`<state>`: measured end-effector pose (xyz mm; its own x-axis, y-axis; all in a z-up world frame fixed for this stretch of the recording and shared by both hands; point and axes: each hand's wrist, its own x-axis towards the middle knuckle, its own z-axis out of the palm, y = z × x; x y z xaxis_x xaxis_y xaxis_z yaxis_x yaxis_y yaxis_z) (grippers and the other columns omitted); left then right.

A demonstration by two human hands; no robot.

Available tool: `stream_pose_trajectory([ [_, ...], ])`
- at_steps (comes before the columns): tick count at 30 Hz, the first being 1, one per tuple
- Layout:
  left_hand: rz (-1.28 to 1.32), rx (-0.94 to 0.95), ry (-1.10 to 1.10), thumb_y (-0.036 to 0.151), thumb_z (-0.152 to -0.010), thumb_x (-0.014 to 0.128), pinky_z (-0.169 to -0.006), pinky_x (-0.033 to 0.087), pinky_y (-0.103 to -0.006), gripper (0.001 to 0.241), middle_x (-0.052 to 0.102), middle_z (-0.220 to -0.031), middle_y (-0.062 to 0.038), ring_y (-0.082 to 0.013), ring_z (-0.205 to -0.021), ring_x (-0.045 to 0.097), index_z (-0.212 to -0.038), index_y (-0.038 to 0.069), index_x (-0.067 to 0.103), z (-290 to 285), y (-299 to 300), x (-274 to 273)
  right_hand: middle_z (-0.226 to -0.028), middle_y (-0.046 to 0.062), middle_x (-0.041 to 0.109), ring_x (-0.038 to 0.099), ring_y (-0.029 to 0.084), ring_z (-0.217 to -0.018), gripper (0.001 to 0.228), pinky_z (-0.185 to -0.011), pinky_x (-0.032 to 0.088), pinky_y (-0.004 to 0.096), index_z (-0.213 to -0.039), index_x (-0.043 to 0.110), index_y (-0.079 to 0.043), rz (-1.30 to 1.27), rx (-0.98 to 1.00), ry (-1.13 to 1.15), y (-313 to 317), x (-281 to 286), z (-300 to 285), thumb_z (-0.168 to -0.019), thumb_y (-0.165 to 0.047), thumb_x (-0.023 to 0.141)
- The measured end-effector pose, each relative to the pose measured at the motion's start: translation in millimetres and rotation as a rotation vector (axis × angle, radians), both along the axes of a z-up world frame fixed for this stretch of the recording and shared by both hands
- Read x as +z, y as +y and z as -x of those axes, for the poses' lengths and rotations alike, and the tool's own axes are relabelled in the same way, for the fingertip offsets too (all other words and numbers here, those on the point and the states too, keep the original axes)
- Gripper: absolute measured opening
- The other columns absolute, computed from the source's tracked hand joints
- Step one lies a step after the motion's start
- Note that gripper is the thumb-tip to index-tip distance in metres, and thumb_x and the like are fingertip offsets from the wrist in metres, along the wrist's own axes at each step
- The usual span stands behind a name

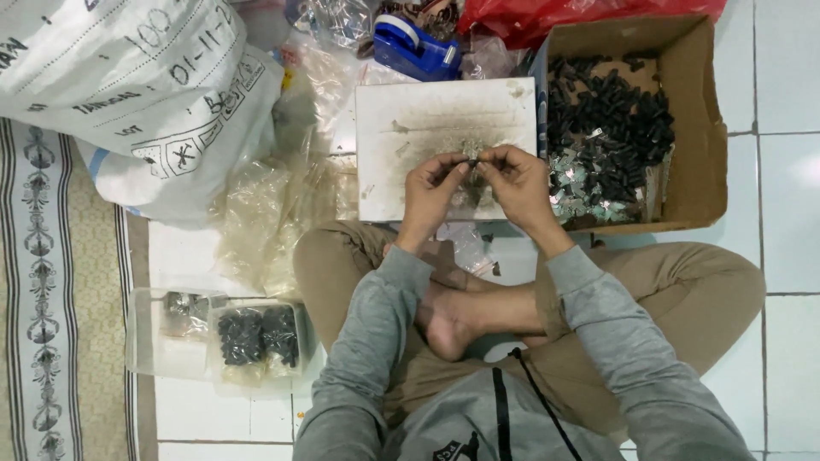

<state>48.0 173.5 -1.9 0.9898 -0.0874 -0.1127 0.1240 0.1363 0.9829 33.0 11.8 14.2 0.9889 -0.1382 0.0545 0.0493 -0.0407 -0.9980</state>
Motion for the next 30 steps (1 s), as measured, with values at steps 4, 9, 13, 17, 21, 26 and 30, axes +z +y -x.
stream_pose_trajectory([
  [4,-0.016,-0.009,-0.009,0.011,-0.096,0.075,-0.079,0.057,-0.0322,0.017,0.077,-0.096,-0.014,-0.0140,-0.091,0.066,-0.111,0.005,0.078,0,0,3,-0.081,0.013,0.065,0.064,0.012,-0.082,0.010,-0.067,0.057,0.029,-0.105,0.072,0.006,-0.020,0.007,0.016,-2,-10,1,-0.096,0.005,0.075],
  [9,-0.084,-0.051,-0.015,0.011,-0.096,0.075,-0.081,0.058,-0.0348,0.016,0.078,-0.098,-0.017,-0.0186,-0.093,0.071,-0.110,0.005,0.078,-1,-2,1,-0.081,0.014,0.067,0.067,0.013,-0.081,0.010,-0.064,0.057,0.029,-0.106,0.074,0.005,0.017,-0.054,0.007,4,-9,5,-0.097,0.005,0.073],
  [13,-0.086,-0.070,-0.021,0.010,-0.097,0.073,-0.081,0.059,-0.0356,0.015,0.078,-0.098,-0.016,-0.0189,-0.092,0.072,-0.110,0.005,0.079,-2,-6,-5,-0.084,0.016,0.069,0.067,0.014,-0.085,0.009,-0.066,0.057,0.030,-0.106,0.074,0.005,0.035,-0.112,-0.025,8,-15,9,-0.097,0.005,0.071],
  [17,-0.099,-0.046,-0.045,0.008,-0.095,0.074,-0.081,0.058,-0.0368,0.014,0.077,-0.097,-0.019,-0.0199,-0.094,0.070,-0.108,0.003,0.079,-3,-3,-11,-0.083,0.016,0.070,0.066,0.013,-0.084,0.008,-0.066,0.058,0.030,-0.103,0.075,0.006,0.041,-0.093,-0.008,11,-16,8,-0.096,0.005,0.074],
  [21,-0.033,0.006,-0.024,0.011,-0.097,0.074,-0.084,0.058,-0.0399,0.017,0.077,-0.101,-0.021,-0.0220,-0.098,0.068,-0.110,0.002,0.078,-3,-6,-6,-0.090,0.018,0.072,0.067,0.015,-0.090,0.013,-0.071,0.060,0.032,-0.109,0.074,0.005,-0.060,-0.082,-0.045,5,-24,2,-0.096,0.003,0.075],
  [26,0.052,0.035,0.001,0.016,-0.098,0.076,-0.084,0.057,-0.0379,0.020,0.076,-0.105,-0.020,-0.0186,-0.100,0.065,-0.112,0.002,0.078,-5,-13,-3,-0.095,0.017,0.073,0.066,0.014,-0.093,0.015,-0.074,0.060,0.031,-0.110,0.074,0.006,-0.031,-0.115,-0.090,11,-10,5,-0.097,0.001,0.075],
  [30,0.055,0.040,0.022,0.016,-0.097,0.077,-0.084,0.058,-0.0391,0.020,0.076,-0.106,-0.020,-0.0187,-0.101,0.066,-0.112,0.002,0.079,-4,-12,5,-0.097,0.023,0.074,0.072,0.024,-0.096,0.010,-0.072,0.060,0.035,-0.108,0.076,0.007,0.106,-0.131,-0.148,15,-1,7,-0.100,0.002,0.071],
])
